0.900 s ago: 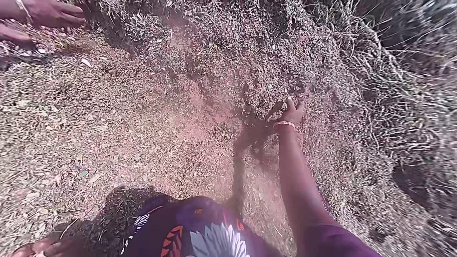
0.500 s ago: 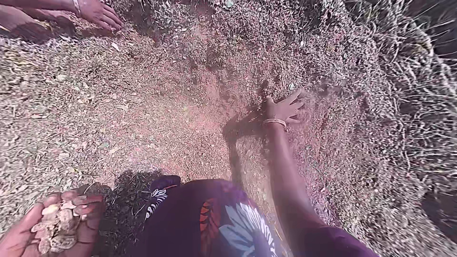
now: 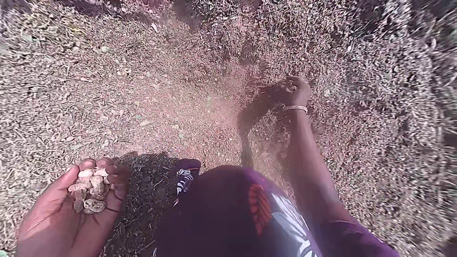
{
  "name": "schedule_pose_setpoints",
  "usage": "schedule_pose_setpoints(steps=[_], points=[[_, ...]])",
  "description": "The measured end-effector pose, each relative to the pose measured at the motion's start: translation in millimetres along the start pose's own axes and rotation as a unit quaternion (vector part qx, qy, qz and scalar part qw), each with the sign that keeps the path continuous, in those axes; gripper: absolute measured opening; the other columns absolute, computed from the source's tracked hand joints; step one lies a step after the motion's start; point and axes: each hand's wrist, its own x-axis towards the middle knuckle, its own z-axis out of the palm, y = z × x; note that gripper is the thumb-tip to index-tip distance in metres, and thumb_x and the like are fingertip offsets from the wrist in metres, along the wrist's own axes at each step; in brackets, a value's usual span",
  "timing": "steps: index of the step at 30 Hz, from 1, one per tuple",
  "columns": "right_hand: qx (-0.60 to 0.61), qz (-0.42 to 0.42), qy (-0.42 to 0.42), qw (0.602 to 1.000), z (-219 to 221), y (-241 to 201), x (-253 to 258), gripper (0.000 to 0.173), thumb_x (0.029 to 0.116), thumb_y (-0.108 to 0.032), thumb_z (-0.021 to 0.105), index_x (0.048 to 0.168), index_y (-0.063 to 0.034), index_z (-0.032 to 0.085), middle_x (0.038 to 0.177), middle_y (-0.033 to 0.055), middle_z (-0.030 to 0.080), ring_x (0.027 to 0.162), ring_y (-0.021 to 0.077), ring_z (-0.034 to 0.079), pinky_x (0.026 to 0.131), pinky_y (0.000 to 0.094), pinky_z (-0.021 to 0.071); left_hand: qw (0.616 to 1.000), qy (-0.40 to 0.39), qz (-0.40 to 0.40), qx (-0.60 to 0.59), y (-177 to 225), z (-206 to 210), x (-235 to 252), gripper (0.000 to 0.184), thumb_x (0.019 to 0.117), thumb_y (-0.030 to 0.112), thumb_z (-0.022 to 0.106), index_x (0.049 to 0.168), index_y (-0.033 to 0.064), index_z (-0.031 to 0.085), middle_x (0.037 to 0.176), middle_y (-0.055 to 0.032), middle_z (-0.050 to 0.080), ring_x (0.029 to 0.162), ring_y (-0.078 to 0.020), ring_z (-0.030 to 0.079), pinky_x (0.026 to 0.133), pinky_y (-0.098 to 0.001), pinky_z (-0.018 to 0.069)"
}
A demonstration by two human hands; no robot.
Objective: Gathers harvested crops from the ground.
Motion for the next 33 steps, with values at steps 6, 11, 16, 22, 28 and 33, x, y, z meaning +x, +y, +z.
schedule_pose_setpoints(steps=[6,11,16,22,28,33], points=[[-0.05,-0.023,-0.054,0.997,-3.9,-4.1,-25.4,0.038,0.1025,-0.019,0.061,0.138,-0.0054,0.063,0.135,0.0229,0.064,0.12,0.0387,0.066,0.105,0.0595,0.0491,1.0,-0.001,-0.03,-0.008,-3.7,0.4,4.7,0.058,0.1106,0.034,0.016,0.094,0.0057,0.064,0.094,-0.0114,0.071,0.085,-0.0182,0.073,0.073,-0.0279,0.0634],[-0.077,-0.019,-0.071,0.994,14.8,-11.6,-46.7,0.035,0.0961,-0.022,0.071,0.124,-0.0013,0.069,0.109,0.0232,0.07,0.1,0.0391,0.068,0.094,0.0583,0.0523,0.998,-0.026,-0.034,0.034,6.2,-14.6,10.1,0.05,0.1108,0.027,0.021,0.098,0.0062,0.064,0.1,-0.011,0.07,0.089,-0.0182,0.072,0.078,-0.0293,0.0621],[-0.11,-0.077,-0.257,0.957,68.1,-21.4,-71.8,0.032,0.0959,-0.012,0.065,0.127,-0.0123,0.073,0.128,0.0184,0.069,0.126,0.0399,0.061,0.106,0.0665,0.0434,0.993,-0.108,-0.054,-0.016,15.0,-55.7,24.3,0.038,0.1079,0.03,0.038,0.11,0.0064,0.068,0.113,-0.0129,0.069,0.105,-0.0246,0.069,0.09,-0.0376,0.0581],[-0.258,0.03,-0.367,0.893,102.4,-28.5,-106.7,0.021,0.0923,-0.013,0.07,0.11,-0.0037,0.072,0.117,0.0242,0.07,0.109,0.0459,0.067,0.083,0.0686,0.0547,0.991,-0.108,-0.071,-0.03,14.3,-54.2,25.4,0.035,0.1063,0.029,0.042,0.112,0.0052,0.067,0.115,-0.0142,0.067,0.105,-0.0254,0.068,0.09,-0.0378,0.0572],[-0.169,0.009,-0.332,0.928,97.1,-4.7,-122.9,0.027,0.0933,-0.017,0.069,0.117,-0.0061,0.07,0.114,0.0225,0.071,0.109,0.0433,0.068,0.089,0.067,0.0545,0.997,-0.051,-0.05,0.026,-8.1,-13.3,14.1,0.05,0.1092,0.028,0.026,0.098,0.0039,0.068,0.101,-0.0132,0.072,0.094,-0.0216,0.072,0.084,-0.0322,0.0615],[0.167,-0.092,-0.173,0.966,40.6,-80.5,-168.0,0.018,0.0972,-0.016,0.071,0.102,0.0015,0.073,0.084,0.0147,0.071,0.073,0.0247,0.067,0.072,0.0446,0.0546,0.984,0.148,-0.022,0.102,-52.3,55.3,3.2,0.059,0.1108,0.029,0.004,0.086,0.013,0.055,0.082,-0.003,0.071,0.079,-0.0126,0.073,0.071,-0.0246,0.0627]])
